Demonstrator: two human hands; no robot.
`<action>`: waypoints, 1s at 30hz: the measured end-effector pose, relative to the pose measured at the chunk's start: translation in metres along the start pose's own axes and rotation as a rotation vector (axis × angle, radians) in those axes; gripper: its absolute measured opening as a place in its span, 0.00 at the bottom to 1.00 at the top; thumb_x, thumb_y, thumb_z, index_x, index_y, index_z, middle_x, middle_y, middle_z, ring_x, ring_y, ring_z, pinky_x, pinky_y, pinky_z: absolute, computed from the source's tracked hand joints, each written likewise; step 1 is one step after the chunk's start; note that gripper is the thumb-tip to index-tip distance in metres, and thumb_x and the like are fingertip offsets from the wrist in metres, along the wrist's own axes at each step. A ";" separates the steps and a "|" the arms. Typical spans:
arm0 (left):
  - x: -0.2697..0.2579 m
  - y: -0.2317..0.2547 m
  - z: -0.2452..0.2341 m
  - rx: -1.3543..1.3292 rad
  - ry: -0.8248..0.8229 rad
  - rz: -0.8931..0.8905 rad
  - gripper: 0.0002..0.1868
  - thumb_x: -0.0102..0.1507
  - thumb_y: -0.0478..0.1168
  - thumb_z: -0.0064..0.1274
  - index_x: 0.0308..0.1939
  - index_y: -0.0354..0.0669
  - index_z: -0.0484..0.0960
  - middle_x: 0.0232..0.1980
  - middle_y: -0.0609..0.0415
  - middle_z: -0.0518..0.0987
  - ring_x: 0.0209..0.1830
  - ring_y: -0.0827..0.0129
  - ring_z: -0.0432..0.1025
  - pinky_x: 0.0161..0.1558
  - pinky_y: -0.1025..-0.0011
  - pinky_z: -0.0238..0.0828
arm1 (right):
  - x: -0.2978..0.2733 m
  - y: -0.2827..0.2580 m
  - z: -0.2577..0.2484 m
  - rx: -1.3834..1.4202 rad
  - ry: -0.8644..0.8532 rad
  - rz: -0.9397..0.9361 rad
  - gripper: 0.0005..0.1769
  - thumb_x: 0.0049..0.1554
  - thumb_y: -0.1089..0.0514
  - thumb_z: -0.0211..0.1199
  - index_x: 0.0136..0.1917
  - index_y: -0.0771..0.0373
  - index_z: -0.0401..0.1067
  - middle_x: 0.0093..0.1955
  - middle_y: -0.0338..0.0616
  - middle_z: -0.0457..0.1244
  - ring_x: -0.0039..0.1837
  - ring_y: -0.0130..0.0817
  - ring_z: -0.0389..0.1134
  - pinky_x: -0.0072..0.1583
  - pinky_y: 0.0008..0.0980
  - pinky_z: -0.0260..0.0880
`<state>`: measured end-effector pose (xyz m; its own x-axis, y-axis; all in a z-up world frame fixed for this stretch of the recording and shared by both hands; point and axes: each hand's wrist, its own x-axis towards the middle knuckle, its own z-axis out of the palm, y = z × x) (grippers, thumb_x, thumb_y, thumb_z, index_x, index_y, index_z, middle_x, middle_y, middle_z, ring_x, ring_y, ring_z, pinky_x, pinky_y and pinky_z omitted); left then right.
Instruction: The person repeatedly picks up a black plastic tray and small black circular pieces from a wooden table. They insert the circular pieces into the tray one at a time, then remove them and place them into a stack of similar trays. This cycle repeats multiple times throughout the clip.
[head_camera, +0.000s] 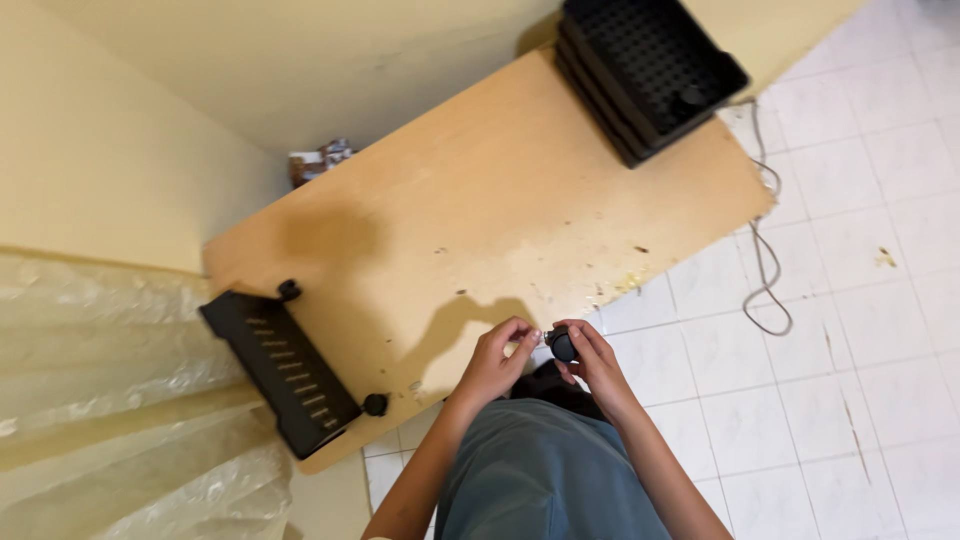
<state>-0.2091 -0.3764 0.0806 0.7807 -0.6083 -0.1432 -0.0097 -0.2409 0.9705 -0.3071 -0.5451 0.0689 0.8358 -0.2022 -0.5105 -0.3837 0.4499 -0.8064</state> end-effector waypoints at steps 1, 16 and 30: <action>0.006 0.003 0.010 -0.027 -0.019 0.042 0.10 0.68 0.41 0.53 0.44 0.35 0.78 0.40 0.49 0.83 0.43 0.65 0.81 0.45 0.68 0.77 | 0.000 -0.003 -0.010 0.004 0.025 -0.003 0.20 0.67 0.47 0.47 0.61 0.62 0.69 0.41 0.41 0.64 0.36 0.26 0.62 0.37 0.26 0.62; 0.088 0.033 0.130 0.089 -0.267 0.056 0.13 0.70 0.42 0.50 0.41 0.34 0.81 0.36 0.48 0.81 0.33 0.65 0.78 0.37 0.70 0.73 | -0.015 -0.036 -0.133 0.122 0.202 -0.062 0.21 0.68 0.46 0.45 0.60 0.63 0.70 0.41 0.40 0.64 0.35 0.26 0.60 0.37 0.27 0.61; 0.218 0.067 0.196 0.036 -0.299 0.021 0.10 0.67 0.40 0.55 0.43 0.35 0.80 0.39 0.49 0.82 0.38 0.67 0.78 0.35 0.70 0.75 | 0.059 -0.120 -0.230 0.062 0.261 -0.020 0.23 0.67 0.45 0.47 0.61 0.64 0.71 0.42 0.41 0.64 0.38 0.28 0.65 0.38 0.28 0.64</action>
<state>-0.1622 -0.6733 0.0766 0.5614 -0.8080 -0.1788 -0.0507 -0.2493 0.9671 -0.3021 -0.8113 0.0662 0.7105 -0.4255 -0.5605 -0.3365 0.4942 -0.8016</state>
